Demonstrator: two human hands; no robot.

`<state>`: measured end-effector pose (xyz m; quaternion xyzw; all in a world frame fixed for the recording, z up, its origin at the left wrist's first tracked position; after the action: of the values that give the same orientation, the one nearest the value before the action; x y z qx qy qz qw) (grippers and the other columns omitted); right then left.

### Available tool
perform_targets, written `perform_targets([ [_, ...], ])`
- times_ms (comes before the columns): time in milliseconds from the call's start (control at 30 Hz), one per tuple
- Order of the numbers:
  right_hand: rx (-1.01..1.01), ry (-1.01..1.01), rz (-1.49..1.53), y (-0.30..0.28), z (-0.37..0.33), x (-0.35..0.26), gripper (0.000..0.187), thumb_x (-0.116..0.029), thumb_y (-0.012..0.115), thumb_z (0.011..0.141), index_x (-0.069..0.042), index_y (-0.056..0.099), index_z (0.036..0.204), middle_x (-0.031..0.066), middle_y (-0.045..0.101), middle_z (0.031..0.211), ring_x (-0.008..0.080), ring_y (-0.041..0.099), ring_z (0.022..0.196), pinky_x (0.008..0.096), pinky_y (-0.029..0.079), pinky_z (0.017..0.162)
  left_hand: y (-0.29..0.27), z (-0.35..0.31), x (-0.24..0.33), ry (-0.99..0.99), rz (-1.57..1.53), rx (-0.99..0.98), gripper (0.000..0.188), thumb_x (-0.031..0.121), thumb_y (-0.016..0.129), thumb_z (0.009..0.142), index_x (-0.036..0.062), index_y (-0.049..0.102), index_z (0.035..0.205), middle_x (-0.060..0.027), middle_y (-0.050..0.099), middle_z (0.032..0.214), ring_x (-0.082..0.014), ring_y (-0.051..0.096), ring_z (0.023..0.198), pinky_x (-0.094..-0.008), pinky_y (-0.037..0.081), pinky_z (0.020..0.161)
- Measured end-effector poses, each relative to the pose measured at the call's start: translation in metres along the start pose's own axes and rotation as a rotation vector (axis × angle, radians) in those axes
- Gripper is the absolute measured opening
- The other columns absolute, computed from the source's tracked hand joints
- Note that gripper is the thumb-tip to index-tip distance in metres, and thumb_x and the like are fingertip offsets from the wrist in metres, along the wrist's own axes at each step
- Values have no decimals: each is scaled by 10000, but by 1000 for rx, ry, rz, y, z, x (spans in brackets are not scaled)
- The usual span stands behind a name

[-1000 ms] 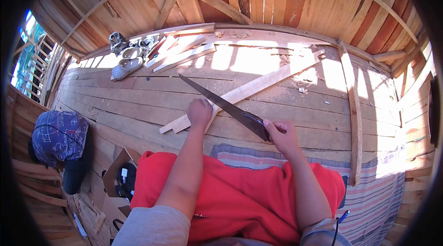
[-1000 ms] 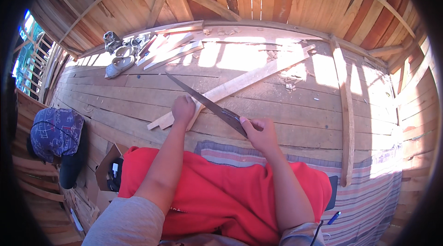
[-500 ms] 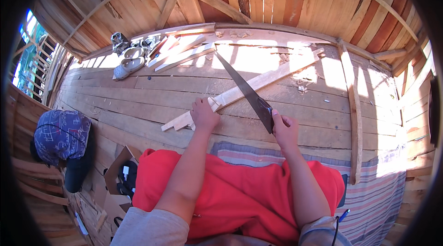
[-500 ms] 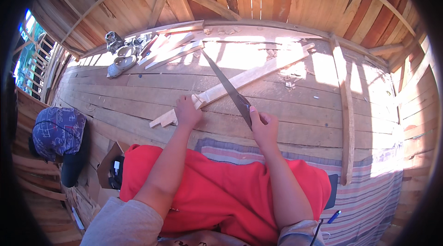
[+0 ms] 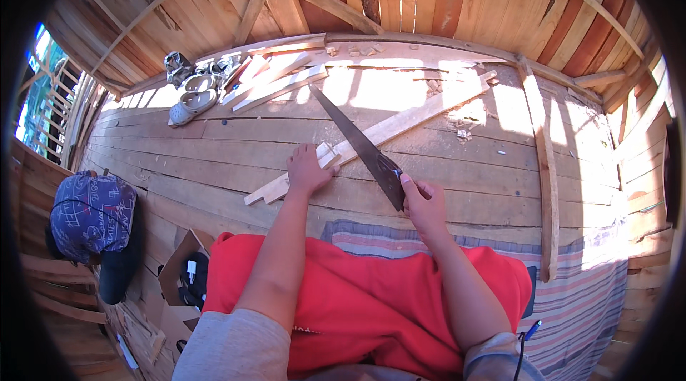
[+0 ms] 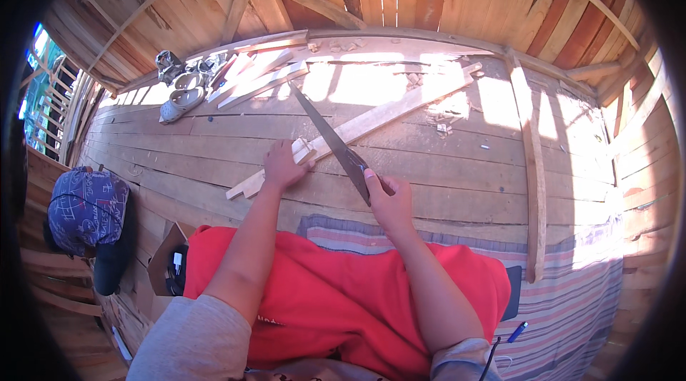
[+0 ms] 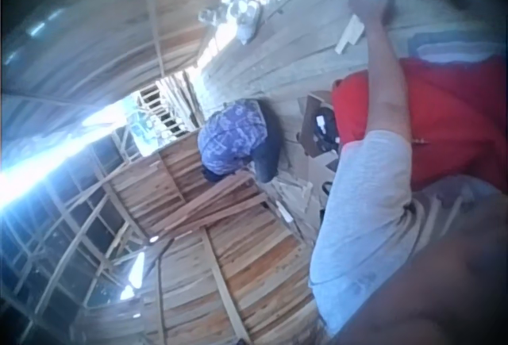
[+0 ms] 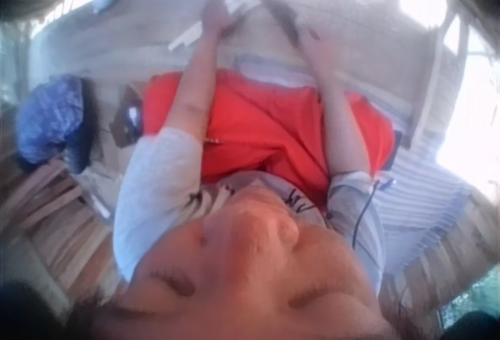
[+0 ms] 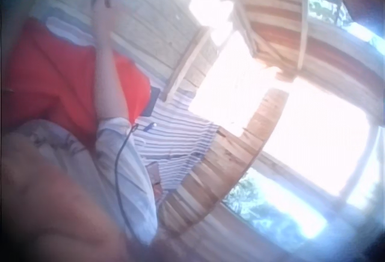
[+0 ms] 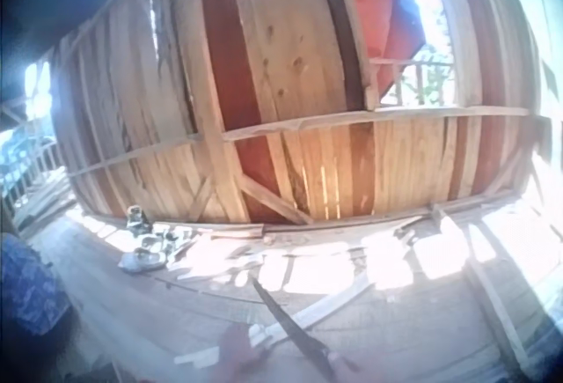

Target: The person uses a hand saw to cut through a narrow wooden plank on the floor of a wooden structure.

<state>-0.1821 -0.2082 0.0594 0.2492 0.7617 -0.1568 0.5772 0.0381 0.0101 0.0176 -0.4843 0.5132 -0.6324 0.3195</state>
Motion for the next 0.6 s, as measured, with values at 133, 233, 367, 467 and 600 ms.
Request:
perform_targets([
  [133, 3, -90, -163, 18, 2, 5, 498, -378, 679, 1002, 21, 668, 704, -36, 505, 582, 56, 427, 561, 286, 311, 500, -2, 7, 4, -22, 49, -175, 782, 546, 859, 723, 50, 599, 1268, -167, 663, 1247, -352, 626, 1209, -498, 476, 1017],
  [233, -32, -116, -120, 33, 4, 8, 482, -358, 681, 1005, 29, 669, 717, -41, 508, 590, 50, 422, 565, 283, 308, 500, -1, 4, 0, 2, -10, -116, 763, 554, 866, 710, 47, 617, 1224, -182, 692, 1169, -362, 660, 1145, -480, 514, 973],
  [367, -21, -87, -56, 40, 1, 10, 449, -334, 681, 1009, 19, 679, 732, -47, 513, 600, 44, 423, 569, 281, 307, 501, -2, 1, -1, 1, -65, -77, 744, 546, 881, 692, 50, 627, 1184, -191, 693, 1159, -363, 669, 1119, -470, 537, 941],
  [467, -33, -73, -49, 38, 2, 15, 439, -329, 678, 1013, 11, 678, 736, -51, 512, 605, 42, 424, 571, 274, 306, 502, -5, 0, 4, 4, -45, -90, 736, 540, 887, 686, 48, 625, 1168, -187, 697, 1150, -357, 672, 1117, -470, 539, 936],
  [600, -58, -48, -17, 47, -4, 5, 440, -330, 676, 1015, 1, 665, 726, -54, 503, 605, 40, 413, 568, 274, 295, 500, -2, 3, -1, 3, -61, -92, 732, 538, 884, 687, 49, 624, 1165, -184, 704, 1138, -357, 678, 1104, -470, 542, 928],
])
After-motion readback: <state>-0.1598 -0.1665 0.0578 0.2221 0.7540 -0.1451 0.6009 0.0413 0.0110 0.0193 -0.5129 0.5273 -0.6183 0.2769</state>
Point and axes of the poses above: each hand's wrist, its own z-axis towards the middle knuckle, its own y-axis out of the palm, x = y × z, the point moved 7 cm from there along z, towards the middle knuckle
